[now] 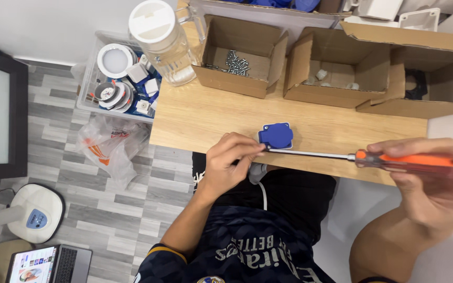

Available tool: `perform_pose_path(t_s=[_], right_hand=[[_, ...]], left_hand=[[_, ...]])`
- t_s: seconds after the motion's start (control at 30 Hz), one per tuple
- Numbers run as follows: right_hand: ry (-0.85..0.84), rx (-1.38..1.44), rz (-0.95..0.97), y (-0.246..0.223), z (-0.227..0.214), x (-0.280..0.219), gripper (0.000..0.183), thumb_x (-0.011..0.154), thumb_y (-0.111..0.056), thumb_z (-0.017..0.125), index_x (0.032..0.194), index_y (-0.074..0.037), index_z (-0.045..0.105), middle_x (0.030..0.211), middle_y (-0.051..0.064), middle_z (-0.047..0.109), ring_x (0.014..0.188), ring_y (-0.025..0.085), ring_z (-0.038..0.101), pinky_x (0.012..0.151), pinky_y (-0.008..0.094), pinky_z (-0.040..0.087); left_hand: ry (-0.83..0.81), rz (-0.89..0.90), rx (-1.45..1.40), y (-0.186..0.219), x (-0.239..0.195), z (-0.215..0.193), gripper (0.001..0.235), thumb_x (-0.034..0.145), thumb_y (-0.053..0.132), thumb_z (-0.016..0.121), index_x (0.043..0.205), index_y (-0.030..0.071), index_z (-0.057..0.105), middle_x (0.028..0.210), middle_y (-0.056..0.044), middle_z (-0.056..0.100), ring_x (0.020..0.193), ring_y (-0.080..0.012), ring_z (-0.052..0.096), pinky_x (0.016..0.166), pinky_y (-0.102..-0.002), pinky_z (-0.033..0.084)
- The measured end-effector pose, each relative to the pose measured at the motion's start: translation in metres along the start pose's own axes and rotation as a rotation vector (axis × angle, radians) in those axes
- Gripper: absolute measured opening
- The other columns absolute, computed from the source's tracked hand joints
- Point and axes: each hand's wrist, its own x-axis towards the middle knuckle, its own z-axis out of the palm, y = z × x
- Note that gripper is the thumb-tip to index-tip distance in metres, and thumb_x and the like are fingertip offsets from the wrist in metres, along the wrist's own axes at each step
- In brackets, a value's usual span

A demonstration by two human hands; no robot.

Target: The person assembles a blue electrical socket by screwing it into a white back box using a screwdriver. They then insert a black component into the socket and secure it with a white plastic piece before tightening the screws again.

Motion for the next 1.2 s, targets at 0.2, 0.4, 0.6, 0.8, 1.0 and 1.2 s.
perform_pose_path(t_s=[0.2,0.4,0.6,0.8,1.0,1.2], right_hand=[[0.069,-0.133,0.067,-0.027,0.001,0.01,0.04,0.105,-0.009,0.053,0.114,0.03,0.054,0.12,0.04,0.058,0.1,0.058,0.077,0.089,0.061,0.078],[0.111,-0.164,0.147,-0.045,0.005,0.027,0.039,0.107,-0.002,0.054,0.124,0.032,0.054,0.114,0.043,0.063,0.093,0.054,0.076,0.085,0.052,0.071],[0.058,-0.138,0.113,-0.036,0.003,0.038,0.033,0.111,0.005,0.059,0.133,0.028,0.054,0.125,0.04,0.062,0.111,0.048,0.074,0.098,0.056,0.076],[0.026,-0.133,-0.132,-0.026,0.01,0.057,0.086,0.105,0.022,0.07,0.175,-0.004,0.026,0.163,0.043,0.041,0.107,0.058,0.071,0.101,0.065,0.072],[-0.043,-0.166,-0.242,-0.024,0.02,0.08,0.074,0.109,0.018,0.074,0.166,0.001,0.03,0.16,0.024,0.032,0.113,0.054,0.073,0.097,0.06,0.075],[-0.086,-0.208,-0.286,-0.015,0.027,0.088,0.072,0.106,0.005,0.079,0.159,0.007,0.031,0.154,0.031,0.039,0.112,0.055,0.08,0.09,0.052,0.07]], left_hand=[[-0.268,0.256,0.042,0.006,0.023,0.0,0.02,0.097,0.019,0.089,0.114,0.011,0.082,0.117,-0.005,0.077,0.115,-0.0285,0.071,0.106,-0.041,0.056],[-0.653,0.077,0.077,-0.003,0.041,-0.002,0.066,0.092,0.01,0.063,0.157,0.011,0.051,0.171,-0.014,0.047,0.168,-0.0437,0.039,0.137,-0.062,0.036],[-0.667,-0.007,0.12,-0.002,0.042,0.005,0.068,0.099,0.012,0.078,0.158,0.002,0.046,0.159,-0.019,0.055,0.146,-0.0389,0.055,0.129,-0.051,0.044],[-0.526,0.025,0.265,-0.013,0.03,0.022,0.081,0.09,0.037,0.095,0.155,0.011,0.054,0.139,-0.014,0.055,0.121,-0.0318,0.058,0.113,-0.045,0.052],[-0.492,-0.05,0.224,-0.013,0.036,0.029,0.072,0.084,0.041,0.095,0.141,0.013,0.062,0.132,-0.012,0.053,0.122,-0.0312,0.056,0.113,-0.046,0.049],[-0.542,-0.187,0.05,-0.017,0.042,0.035,0.068,0.081,0.039,0.094,0.13,0.008,0.059,0.131,-0.009,0.055,0.124,-0.0252,0.063,0.112,-0.036,0.049]])
